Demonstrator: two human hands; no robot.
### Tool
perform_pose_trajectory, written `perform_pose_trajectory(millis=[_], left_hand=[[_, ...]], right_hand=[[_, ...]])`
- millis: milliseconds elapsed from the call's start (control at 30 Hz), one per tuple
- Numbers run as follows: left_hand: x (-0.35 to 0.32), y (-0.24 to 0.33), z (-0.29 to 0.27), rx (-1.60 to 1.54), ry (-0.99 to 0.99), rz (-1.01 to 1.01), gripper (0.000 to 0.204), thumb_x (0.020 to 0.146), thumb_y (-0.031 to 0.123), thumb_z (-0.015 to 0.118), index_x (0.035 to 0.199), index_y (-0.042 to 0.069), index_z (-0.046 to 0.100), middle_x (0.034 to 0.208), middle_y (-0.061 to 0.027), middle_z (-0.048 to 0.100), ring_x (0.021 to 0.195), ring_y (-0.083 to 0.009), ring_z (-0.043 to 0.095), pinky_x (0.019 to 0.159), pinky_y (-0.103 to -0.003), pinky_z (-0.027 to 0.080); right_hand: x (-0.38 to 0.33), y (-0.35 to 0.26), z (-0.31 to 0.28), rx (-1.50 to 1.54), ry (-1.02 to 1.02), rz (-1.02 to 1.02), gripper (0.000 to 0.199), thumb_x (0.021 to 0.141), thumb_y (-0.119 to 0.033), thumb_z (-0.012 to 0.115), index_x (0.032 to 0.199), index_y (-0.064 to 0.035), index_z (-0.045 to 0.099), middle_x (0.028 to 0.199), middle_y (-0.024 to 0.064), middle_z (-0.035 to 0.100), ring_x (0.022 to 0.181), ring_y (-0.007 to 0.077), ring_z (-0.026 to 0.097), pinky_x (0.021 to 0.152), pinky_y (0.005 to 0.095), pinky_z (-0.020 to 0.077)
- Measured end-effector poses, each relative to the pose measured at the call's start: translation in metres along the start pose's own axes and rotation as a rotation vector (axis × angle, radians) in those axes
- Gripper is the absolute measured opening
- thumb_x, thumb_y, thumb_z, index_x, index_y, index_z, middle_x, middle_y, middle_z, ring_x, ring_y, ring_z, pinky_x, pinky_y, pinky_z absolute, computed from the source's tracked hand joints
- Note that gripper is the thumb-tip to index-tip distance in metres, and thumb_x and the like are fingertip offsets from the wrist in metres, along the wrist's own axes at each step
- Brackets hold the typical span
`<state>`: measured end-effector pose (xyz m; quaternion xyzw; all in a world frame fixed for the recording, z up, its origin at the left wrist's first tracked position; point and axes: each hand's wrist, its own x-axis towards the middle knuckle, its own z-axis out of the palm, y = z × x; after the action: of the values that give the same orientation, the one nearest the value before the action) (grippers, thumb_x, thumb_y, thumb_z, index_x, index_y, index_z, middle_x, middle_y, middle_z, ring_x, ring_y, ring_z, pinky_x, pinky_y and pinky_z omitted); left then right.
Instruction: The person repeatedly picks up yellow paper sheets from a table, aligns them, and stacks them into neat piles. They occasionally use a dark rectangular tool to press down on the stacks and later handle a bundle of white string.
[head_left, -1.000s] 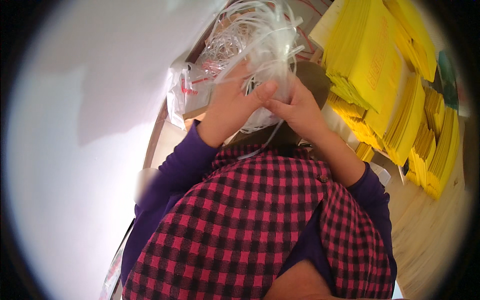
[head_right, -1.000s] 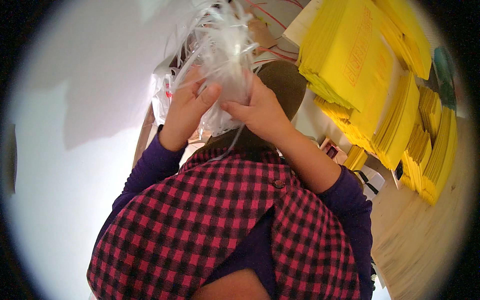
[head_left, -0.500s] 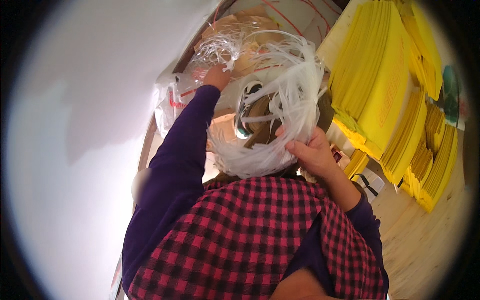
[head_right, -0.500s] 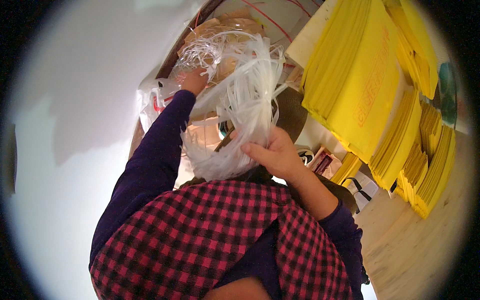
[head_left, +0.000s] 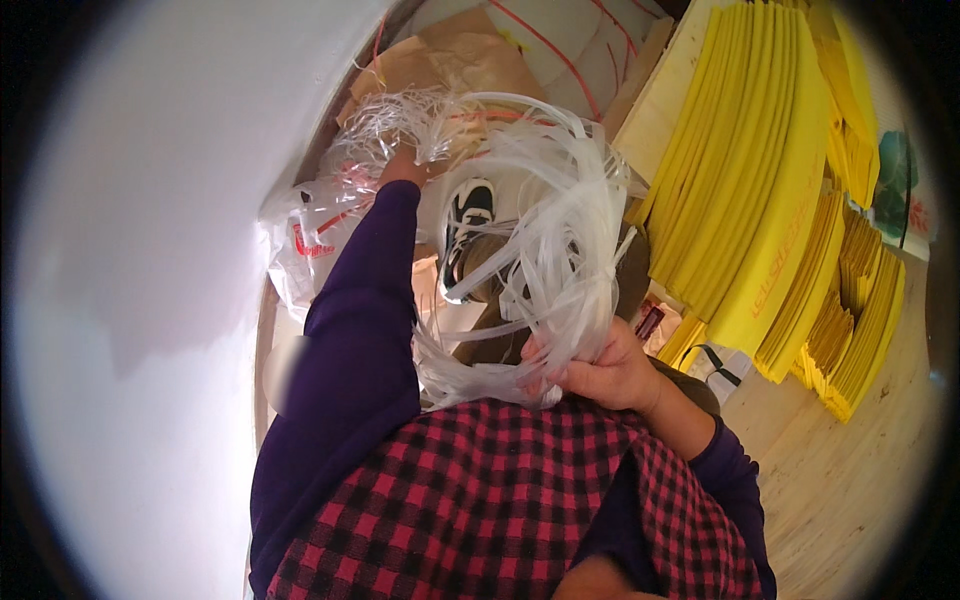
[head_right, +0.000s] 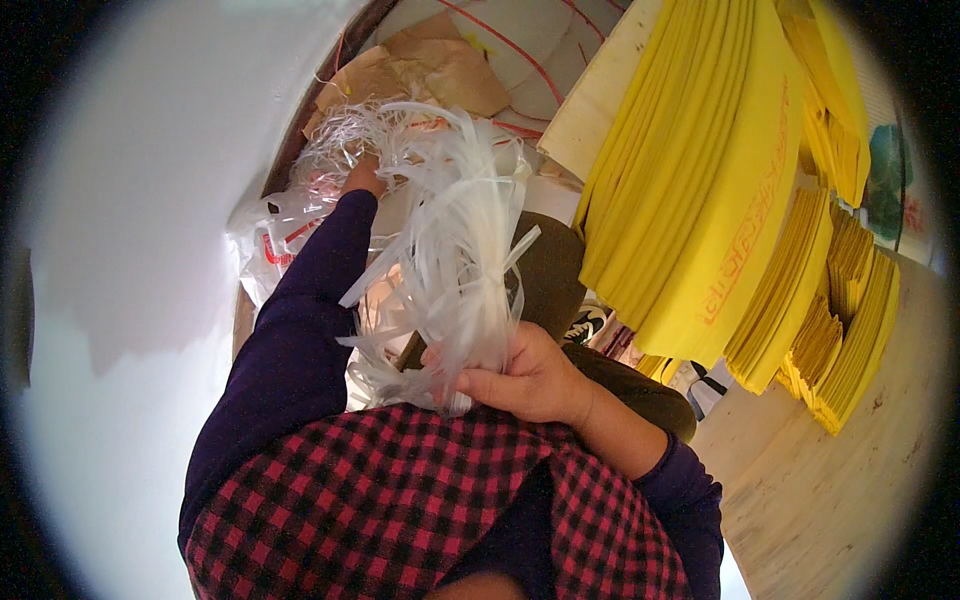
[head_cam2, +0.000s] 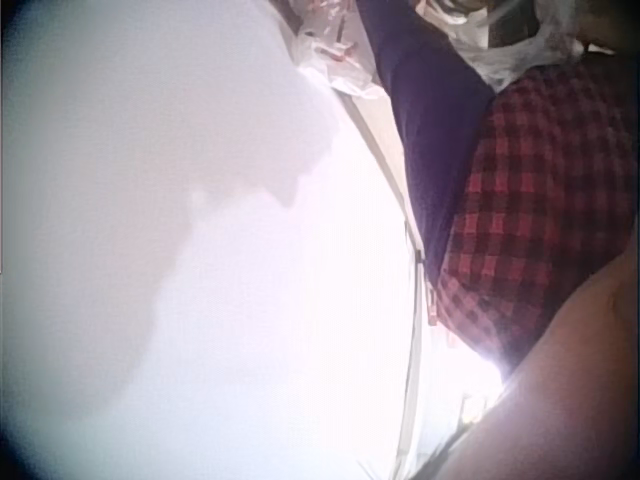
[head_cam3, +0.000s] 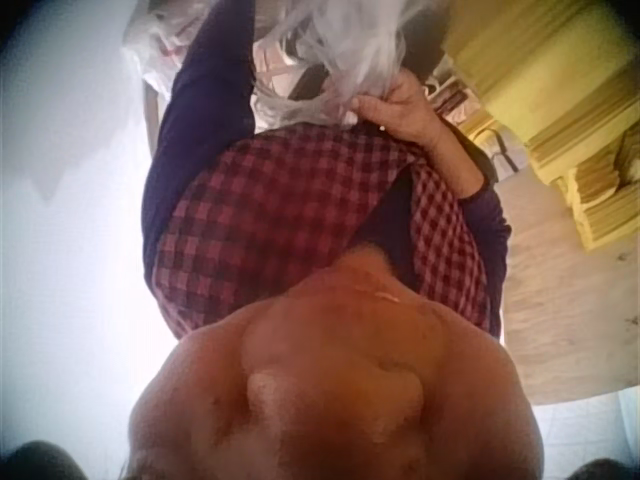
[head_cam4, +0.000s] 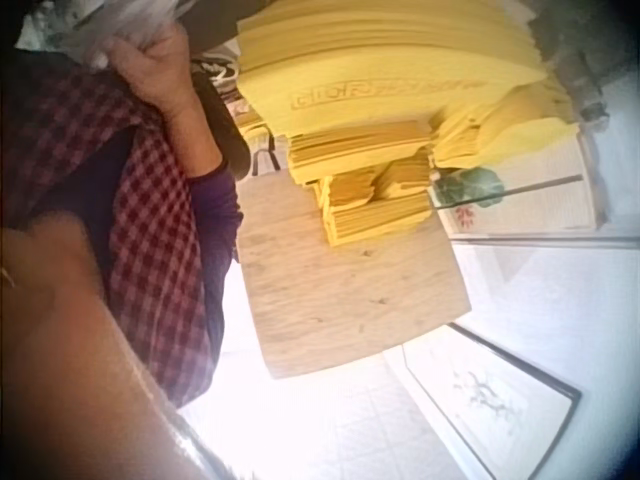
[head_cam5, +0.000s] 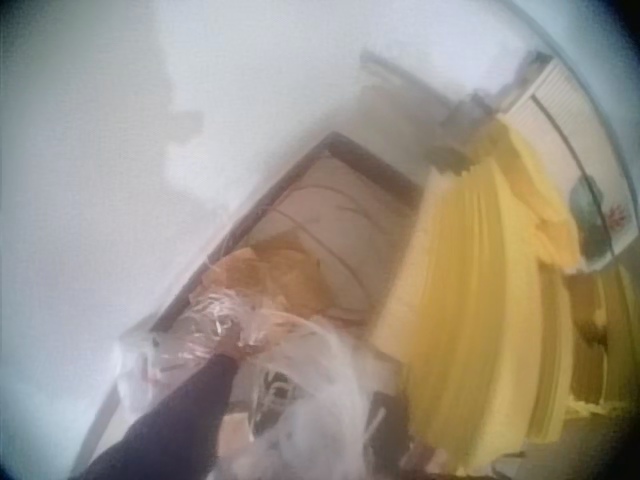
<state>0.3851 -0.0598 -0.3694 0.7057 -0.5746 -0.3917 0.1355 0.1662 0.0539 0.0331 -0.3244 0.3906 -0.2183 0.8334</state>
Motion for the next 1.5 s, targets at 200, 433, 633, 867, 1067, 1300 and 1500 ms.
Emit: perform_pose_trajectory(millis=[200,433,633,867,1067,1300,1500], left_hand=[[-0.074,0.021,-0.084,-0.036,0.186,-0.022,0.038,0.080,0.035,0.061,0.097,0.001,0.061,0.095,-0.0227,0.064,0.091,-0.0380,0.062,0.079,-0.045,0.048],[-0.227,0.013,-0.212,-0.362,0.525,-0.049,0.021,0.083,0.017,0.061,0.079,-0.001,0.051,0.059,-0.0083,0.051,0.054,-0.0136,0.046,0.052,-0.031,0.038],[-0.303,0.018,-0.282,-0.503,0.651,-0.014,0.012,0.087,0.008,0.058,0.080,0.001,0.052,0.062,0.0036,0.046,0.055,-0.0030,0.036,0.049,-0.023,0.030],[-0.341,0.031,-0.309,-0.469,0.749,0.032,0.006,0.087,0.007,0.058,0.085,0.001,0.056,0.065,0.0048,0.047,0.056,-0.0024,0.035,0.050,-0.021,0.029],[-0.352,0.034,-0.319,-0.432,0.772,0.084,0.010,0.088,0.010,0.058,0.082,0.003,0.054,0.064,0.0031,0.048,0.057,-0.0047,0.040,0.051,-0.021,0.034],[-0.366,0.072,-0.334,-0.659,0.710,0.120,0.016,0.087,0.008,0.061,0.078,0.003,0.049,0.063,0.0034,0.046,0.057,-0.0031,0.040,0.051,-0.020,0.033],[-0.369,0.109,-0.344,-0.721,0.432,0.077,0.017,0.087,0.011,0.064,0.080,0.005,0.050,0.063,0.0038,0.048,0.054,-0.0032,0.042,0.049,-0.020,0.034]], right_hand=[[0.001,0.005,0.010,-0.010,0.097,-0.040,0.028,0.088,-0.010,0.060,0.113,0.0021,0.054,0.095,0.0114,0.065,0.088,0.0202,0.064,0.082,0.0342,0.0495],[0.017,0.011,0.028,-0.067,0.285,-0.131,0.030,0.087,-0.012,0.061,0.113,0.0010,0.054,0.091,0.0095,0.064,0.085,0.0182,0.063,0.079,0.0324,0.0501],[0.052,-0.009,0.050,-0.030,0.368,-0.324,0.015,0.087,-0.008,0.060,0.100,-0.0015,0.058,0.086,0.0030,0.062,0.075,0.0119,0.058,0.070,0.0279,0.0483],[0.088,-0.024,0.067,0.025,0.409,-0.337,0.015,0.087,-0.008,0.059,0.100,-0.0009,0.056,0.085,0.0060,0.061,0.077,0.0165,0.060,0.071,0.0331,0.0511],[0.104,-0.020,0.069,0.035,0.427,-0.335,0.018,0.087,-0.008,0.059,0.103,-0.0005,0.053,0.089,0.0086,0.060,0.079,0.0203,0.061,0.071,0.0370,0.0522],[0.147,-0.058,0.046,-0.381,0.519,-0.139,0.037,0.087,-0.021,0.064,0.113,0.0020,0.053,0.109,0.0133,0.059,0.101,0.0252,0.058,0.086,0.0393,0.0479],[0.107,-0.048,0.064,-0.794,0.444,-0.402,0.065,0.081,-0.034,0.071,0.132,-0.0022,0.045,0.127,0.0149,0.052,0.123,0.0245,0.047,0.102,0.0382,0.0368]])
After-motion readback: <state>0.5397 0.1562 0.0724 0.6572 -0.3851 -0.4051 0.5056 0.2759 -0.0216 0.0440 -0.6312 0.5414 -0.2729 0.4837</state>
